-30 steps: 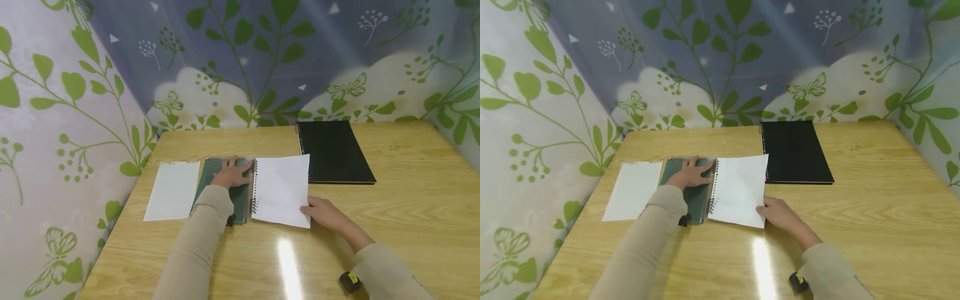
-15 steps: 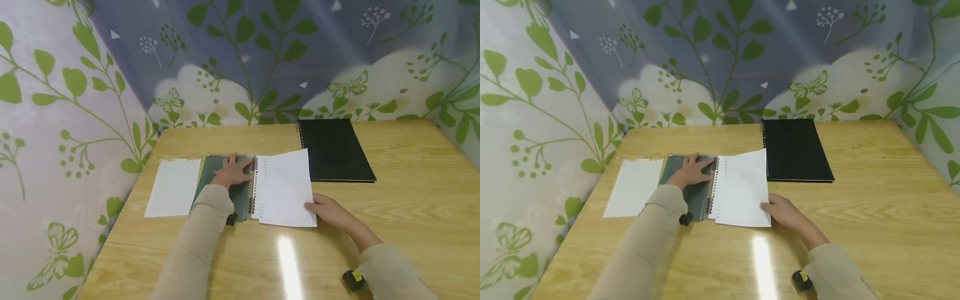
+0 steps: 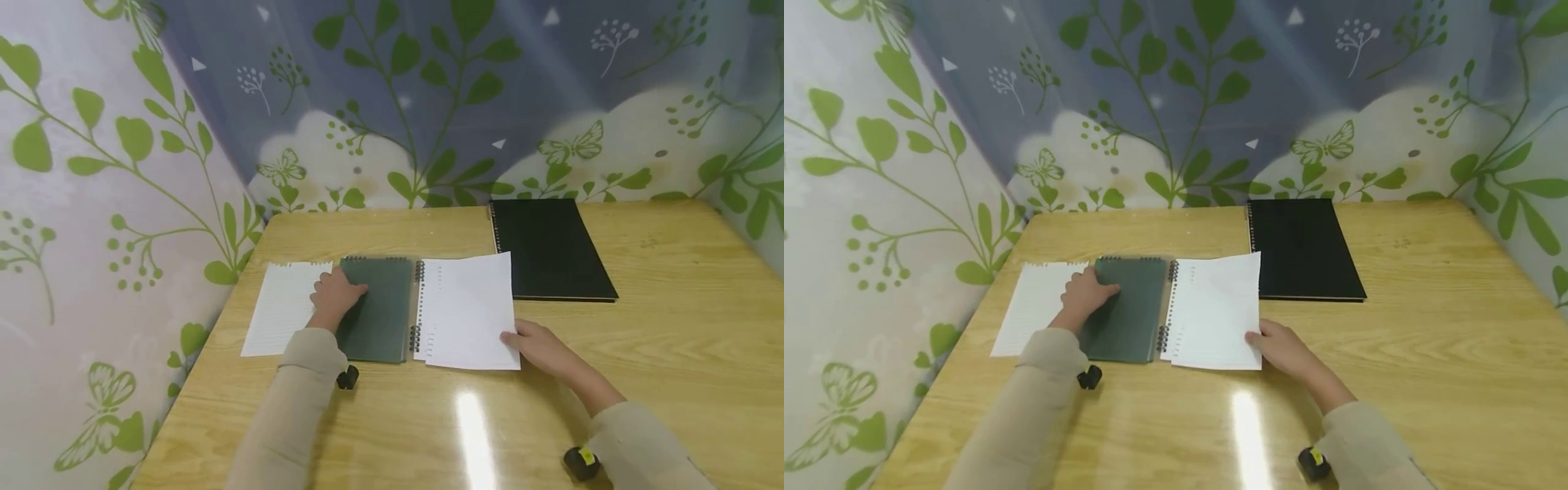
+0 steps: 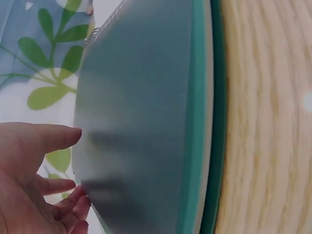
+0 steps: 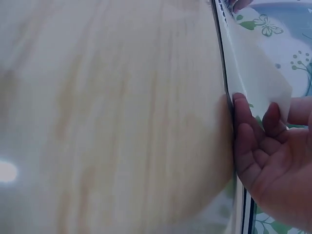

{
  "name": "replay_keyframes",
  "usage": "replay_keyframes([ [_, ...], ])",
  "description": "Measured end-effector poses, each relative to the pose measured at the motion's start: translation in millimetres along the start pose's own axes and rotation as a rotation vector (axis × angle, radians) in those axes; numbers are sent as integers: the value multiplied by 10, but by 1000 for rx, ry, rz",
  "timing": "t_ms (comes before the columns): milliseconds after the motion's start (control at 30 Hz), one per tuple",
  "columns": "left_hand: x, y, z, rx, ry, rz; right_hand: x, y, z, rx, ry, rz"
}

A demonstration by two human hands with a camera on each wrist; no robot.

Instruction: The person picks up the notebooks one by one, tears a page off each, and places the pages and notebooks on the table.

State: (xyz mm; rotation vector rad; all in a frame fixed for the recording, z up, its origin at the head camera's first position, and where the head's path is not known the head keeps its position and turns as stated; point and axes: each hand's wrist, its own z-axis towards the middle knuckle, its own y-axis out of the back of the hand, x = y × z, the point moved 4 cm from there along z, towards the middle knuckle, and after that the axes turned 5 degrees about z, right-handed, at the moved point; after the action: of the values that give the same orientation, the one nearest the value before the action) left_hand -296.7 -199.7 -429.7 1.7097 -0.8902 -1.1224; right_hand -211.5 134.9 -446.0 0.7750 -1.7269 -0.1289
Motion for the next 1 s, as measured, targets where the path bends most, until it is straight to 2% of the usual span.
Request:
replay_keyframes([
  [133, 74, 44, 17, 16, 27, -54, 38, 16, 16, -17, -5, 11],
  [233, 135, 91, 46, 32, 25, -150, 89, -6, 39, -14, 2, 24],
  [333, 221, 161, 55, 65, 18, -329, 134, -50, 54, 6, 19, 14],
  [433, 310, 229, 44, 112, 0, -562, 146, -81, 66, 7, 24, -2],
  [533, 360, 283, -6, 163, -15, -772, 134, -72, 73, -33, 29, -10],
  [633, 359, 309, -73, 212, -41, -892, 112, -24, 70, -61, 33, 62],
  [700, 339, 322, -113, 228, -60, -917, 98, 38, 63, -90, 43, 103],
  [800, 304, 343, -142, 226, -99, -905, 84, 169, 51, -147, 41, 165],
  [900, 287, 356, -158, 216, -126, -852, 65, 338, 36, -234, 55, 235],
  [1000, 292, 359, -180, 208, -129, -801, -19, 550, 18, -321, 66, 298],
])
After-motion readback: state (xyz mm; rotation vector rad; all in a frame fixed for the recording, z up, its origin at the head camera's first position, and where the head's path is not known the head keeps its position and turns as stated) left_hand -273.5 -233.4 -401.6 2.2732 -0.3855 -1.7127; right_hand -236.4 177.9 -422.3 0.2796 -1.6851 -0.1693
